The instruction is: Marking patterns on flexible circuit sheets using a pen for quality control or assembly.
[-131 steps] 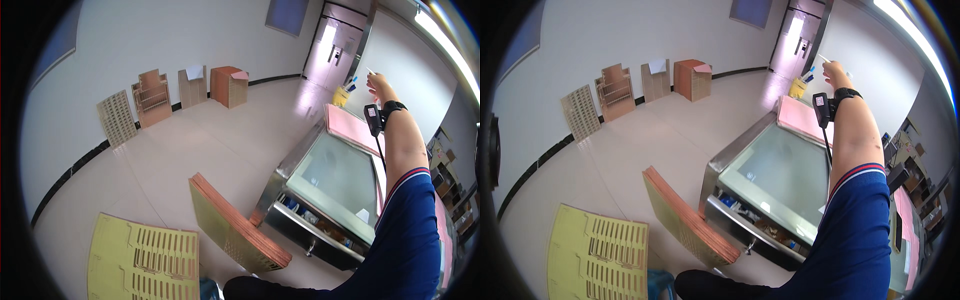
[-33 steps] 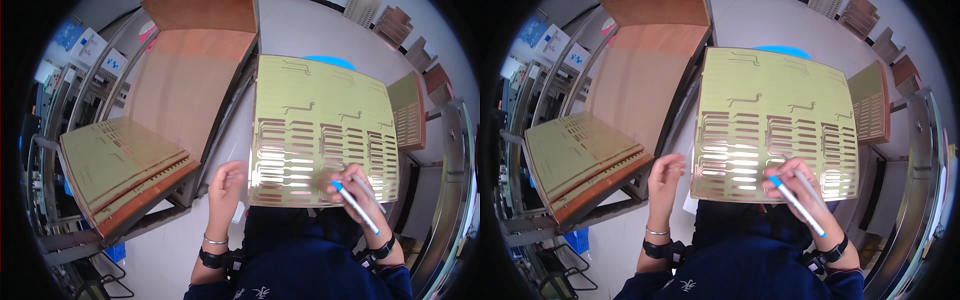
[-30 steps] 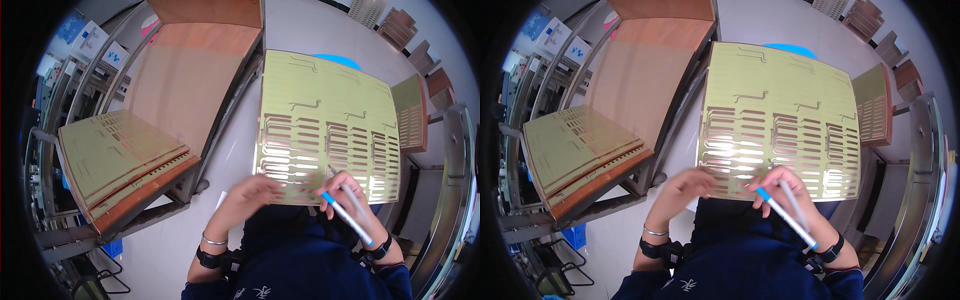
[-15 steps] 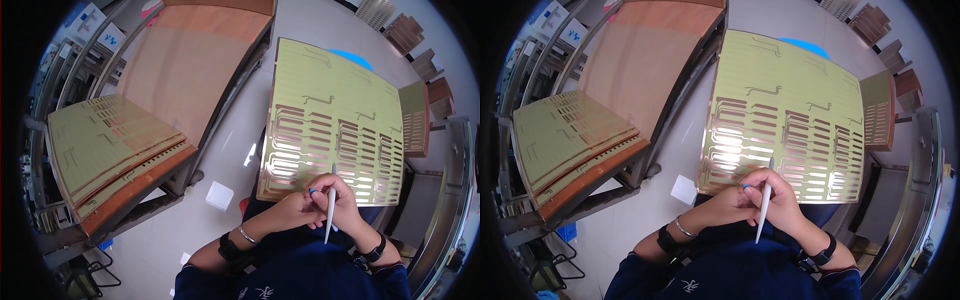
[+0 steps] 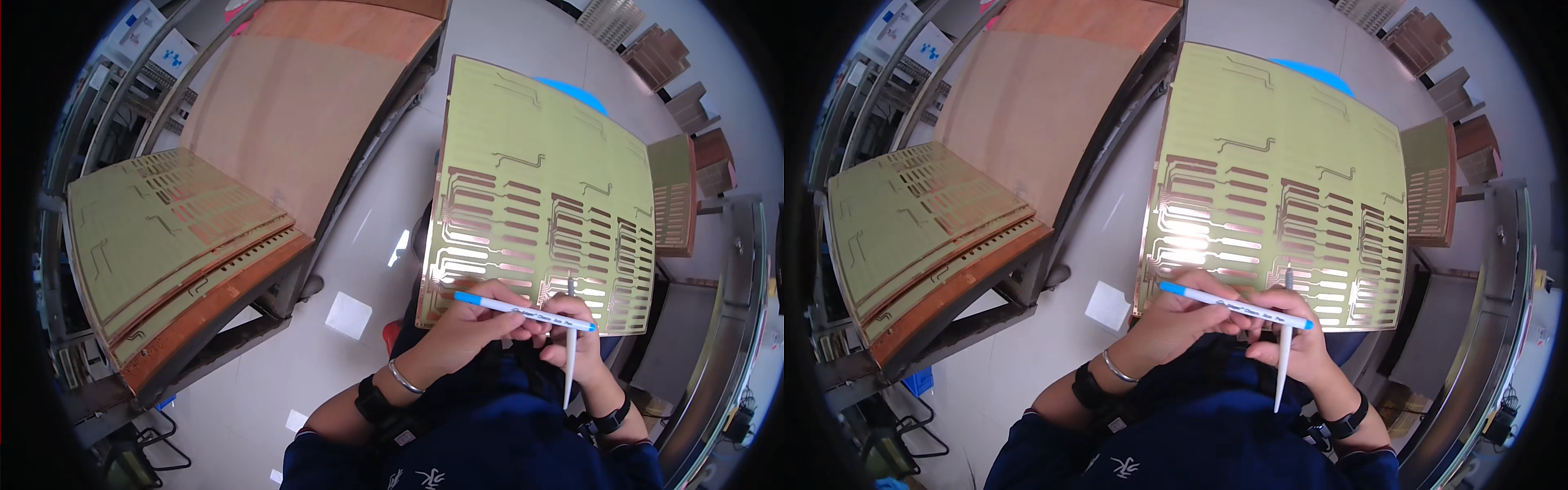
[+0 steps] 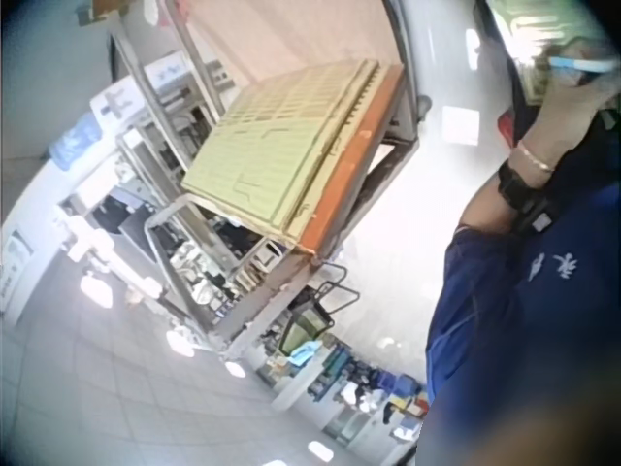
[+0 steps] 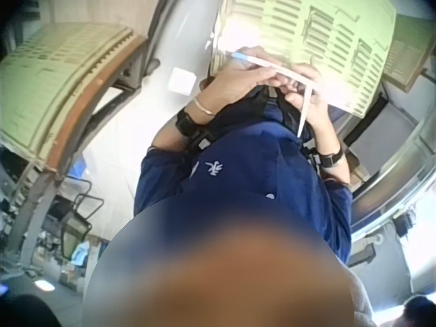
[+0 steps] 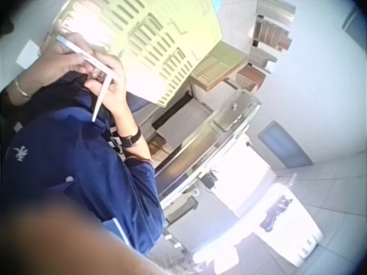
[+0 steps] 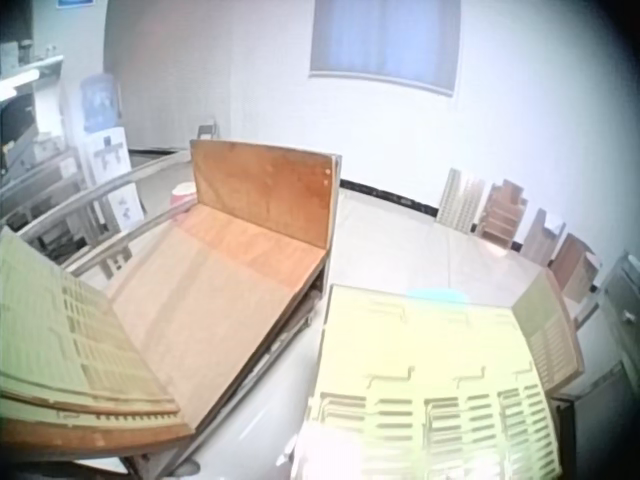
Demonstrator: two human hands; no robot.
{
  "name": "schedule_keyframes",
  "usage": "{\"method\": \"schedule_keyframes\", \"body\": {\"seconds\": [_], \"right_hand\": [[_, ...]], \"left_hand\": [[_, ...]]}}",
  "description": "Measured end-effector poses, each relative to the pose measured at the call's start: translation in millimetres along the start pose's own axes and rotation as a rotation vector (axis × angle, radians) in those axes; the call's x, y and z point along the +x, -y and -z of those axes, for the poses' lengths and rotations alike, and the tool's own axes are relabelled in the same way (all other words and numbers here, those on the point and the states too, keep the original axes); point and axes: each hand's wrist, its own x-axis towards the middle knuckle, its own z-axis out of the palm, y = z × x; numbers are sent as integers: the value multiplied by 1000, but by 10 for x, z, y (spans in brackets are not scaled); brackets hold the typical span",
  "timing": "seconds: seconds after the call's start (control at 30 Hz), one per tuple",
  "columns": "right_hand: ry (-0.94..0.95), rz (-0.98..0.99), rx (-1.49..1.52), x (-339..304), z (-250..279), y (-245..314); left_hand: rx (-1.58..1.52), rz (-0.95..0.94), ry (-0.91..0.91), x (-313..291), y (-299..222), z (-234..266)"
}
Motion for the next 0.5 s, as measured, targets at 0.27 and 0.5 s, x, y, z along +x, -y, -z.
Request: {"method": "schedule_keyframes", "body": {"seconds": [0.27,0.5], "right_hand": [[-336,166,-60,74,112,114],[-266,207,-41,41,45,49]], "left_hand": [[359,254,99,-90,-152,59],[741,151,69,-64,-223,-92]]}}
